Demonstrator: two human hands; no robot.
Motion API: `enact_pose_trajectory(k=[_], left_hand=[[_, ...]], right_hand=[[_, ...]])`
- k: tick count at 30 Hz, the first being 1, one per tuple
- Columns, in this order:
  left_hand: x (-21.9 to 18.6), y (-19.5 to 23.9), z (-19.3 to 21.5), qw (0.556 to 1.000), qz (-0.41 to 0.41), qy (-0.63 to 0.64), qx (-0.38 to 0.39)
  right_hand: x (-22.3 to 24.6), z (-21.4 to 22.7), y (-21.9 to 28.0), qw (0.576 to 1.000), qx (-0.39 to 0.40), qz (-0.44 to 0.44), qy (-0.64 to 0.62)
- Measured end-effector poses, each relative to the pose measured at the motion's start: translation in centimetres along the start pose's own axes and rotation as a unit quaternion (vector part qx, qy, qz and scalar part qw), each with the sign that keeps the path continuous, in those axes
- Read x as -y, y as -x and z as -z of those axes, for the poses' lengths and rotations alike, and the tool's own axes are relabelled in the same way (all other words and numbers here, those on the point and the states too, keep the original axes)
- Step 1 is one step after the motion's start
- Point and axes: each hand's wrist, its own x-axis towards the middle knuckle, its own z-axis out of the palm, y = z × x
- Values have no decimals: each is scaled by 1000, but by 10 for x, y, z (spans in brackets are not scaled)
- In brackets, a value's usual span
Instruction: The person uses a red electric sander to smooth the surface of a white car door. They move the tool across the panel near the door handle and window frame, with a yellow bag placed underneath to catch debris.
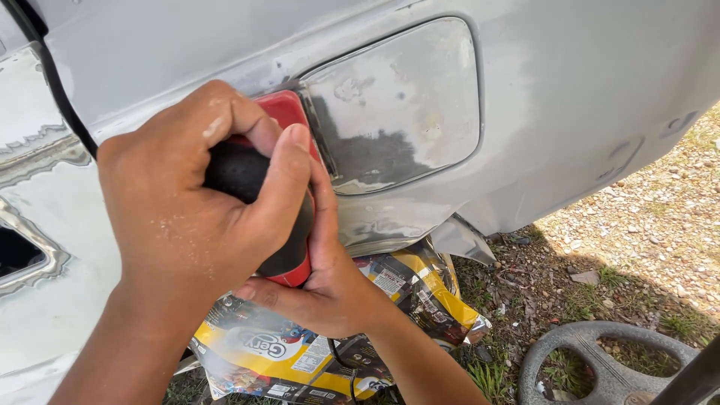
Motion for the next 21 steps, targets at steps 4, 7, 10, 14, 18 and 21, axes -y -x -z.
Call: enact_pose_trajectory(k=[4,7,10,14,18,21], left_hand=[[16,21,21,1000,5,-14,14],[30,36,31,999,27,-39,15],[33,36,33,998,31,-46,22],[19,18,21,999,11,-27,18],[1,-4,-1,999,-35,-8,-14],[-3,-9,-7,999,-27,-17,-15]], right_hand=[[-16,-17,7,998,38,-38,-19],[-32,-29,13,997,69,-30,-35],[-30,-29,11,997,74,-28,-13],[-17,-14,6,998,52,-38,-18],[-8,3,6,1000,7,4,20],[-4,3,8,995,-17,-56,-80]])
